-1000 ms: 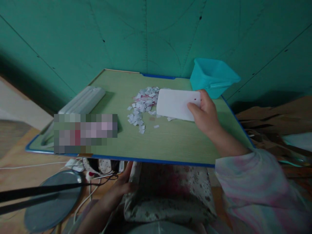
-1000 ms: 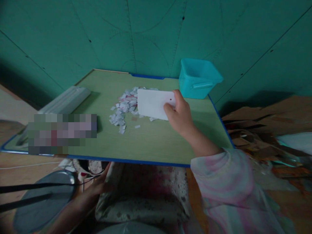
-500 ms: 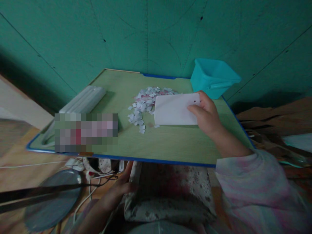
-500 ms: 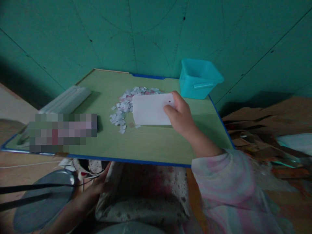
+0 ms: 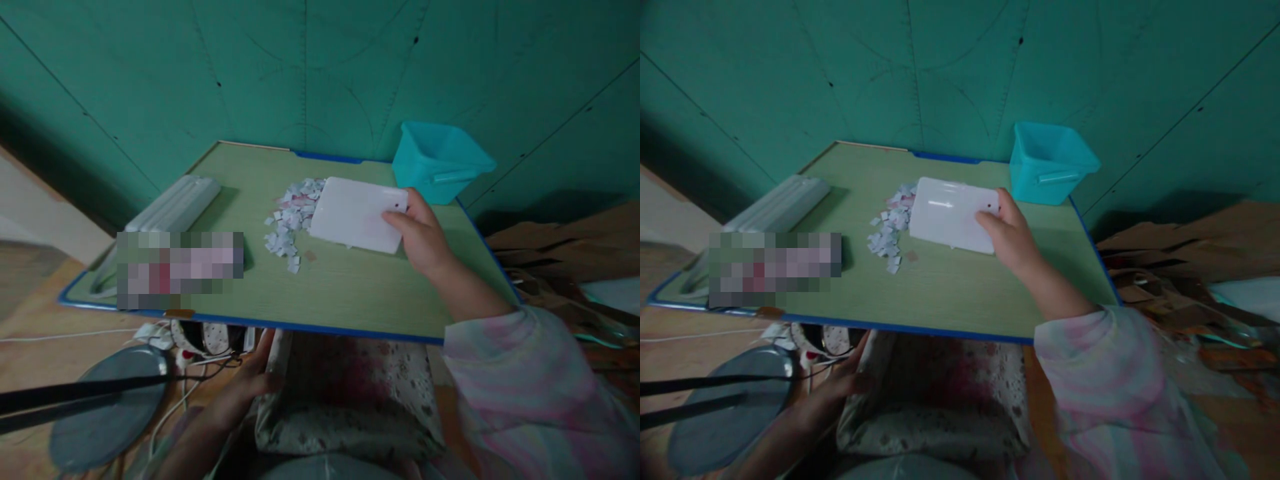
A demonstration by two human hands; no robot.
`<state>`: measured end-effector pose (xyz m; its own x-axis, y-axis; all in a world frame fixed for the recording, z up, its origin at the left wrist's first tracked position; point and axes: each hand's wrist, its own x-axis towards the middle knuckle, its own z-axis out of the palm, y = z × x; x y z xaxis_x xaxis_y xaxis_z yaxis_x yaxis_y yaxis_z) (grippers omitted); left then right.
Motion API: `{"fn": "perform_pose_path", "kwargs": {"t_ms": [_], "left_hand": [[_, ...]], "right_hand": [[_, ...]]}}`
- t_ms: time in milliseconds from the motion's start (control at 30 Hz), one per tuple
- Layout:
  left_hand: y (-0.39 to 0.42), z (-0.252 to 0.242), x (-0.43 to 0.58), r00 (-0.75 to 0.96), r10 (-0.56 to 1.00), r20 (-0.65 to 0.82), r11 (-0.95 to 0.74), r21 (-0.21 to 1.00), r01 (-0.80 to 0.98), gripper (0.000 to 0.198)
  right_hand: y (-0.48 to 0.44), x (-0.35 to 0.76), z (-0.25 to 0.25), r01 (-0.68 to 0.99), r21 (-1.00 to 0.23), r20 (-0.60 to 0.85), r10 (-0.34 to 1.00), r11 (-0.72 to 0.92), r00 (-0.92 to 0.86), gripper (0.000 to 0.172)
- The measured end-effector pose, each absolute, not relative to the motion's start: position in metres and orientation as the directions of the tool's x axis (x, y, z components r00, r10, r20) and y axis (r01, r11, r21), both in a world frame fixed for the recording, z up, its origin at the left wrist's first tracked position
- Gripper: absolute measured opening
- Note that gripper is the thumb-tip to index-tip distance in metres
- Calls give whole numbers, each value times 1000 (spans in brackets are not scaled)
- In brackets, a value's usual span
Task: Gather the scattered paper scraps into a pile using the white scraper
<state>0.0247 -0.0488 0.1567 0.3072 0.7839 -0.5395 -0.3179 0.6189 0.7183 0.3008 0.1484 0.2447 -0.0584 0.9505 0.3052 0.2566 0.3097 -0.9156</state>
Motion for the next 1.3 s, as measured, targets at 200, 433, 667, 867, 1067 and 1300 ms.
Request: {"fn": "perform_pose_path", "kwargs": {"t_ms": [200, 433, 667, 867, 1067, 1300], "left_hand": [[-46, 169, 28, 283, 772, -569, 634, 720, -281, 99], [-44, 171, 29, 305, 743, -596, 670, 668, -325, 105], [-40, 173, 35, 251, 748, -615, 664, 685, -299, 106], [-38, 171, 30, 260, 757, -599, 653, 695, -299, 107], [-39, 165, 27, 318, 747, -584, 665, 669, -332, 111], [-40, 166, 32, 274, 741, -614, 670, 646, -365, 113]], "right_hand": [[146, 291, 241, 187, -969, 133, 978, 162, -160, 24], [147, 294, 244, 139, -976, 156, 984, 167, -86, 25], [146, 281, 240, 149, -970, 160, 968, 190, -196, 28], [144, 288, 249, 176, -973, 121, 981, 147, -149, 22], [144, 283, 241, 123, -977, 149, 968, 177, -204, 28], [139, 279, 241, 82, -980, 153, 946, 183, -285, 29]]}}
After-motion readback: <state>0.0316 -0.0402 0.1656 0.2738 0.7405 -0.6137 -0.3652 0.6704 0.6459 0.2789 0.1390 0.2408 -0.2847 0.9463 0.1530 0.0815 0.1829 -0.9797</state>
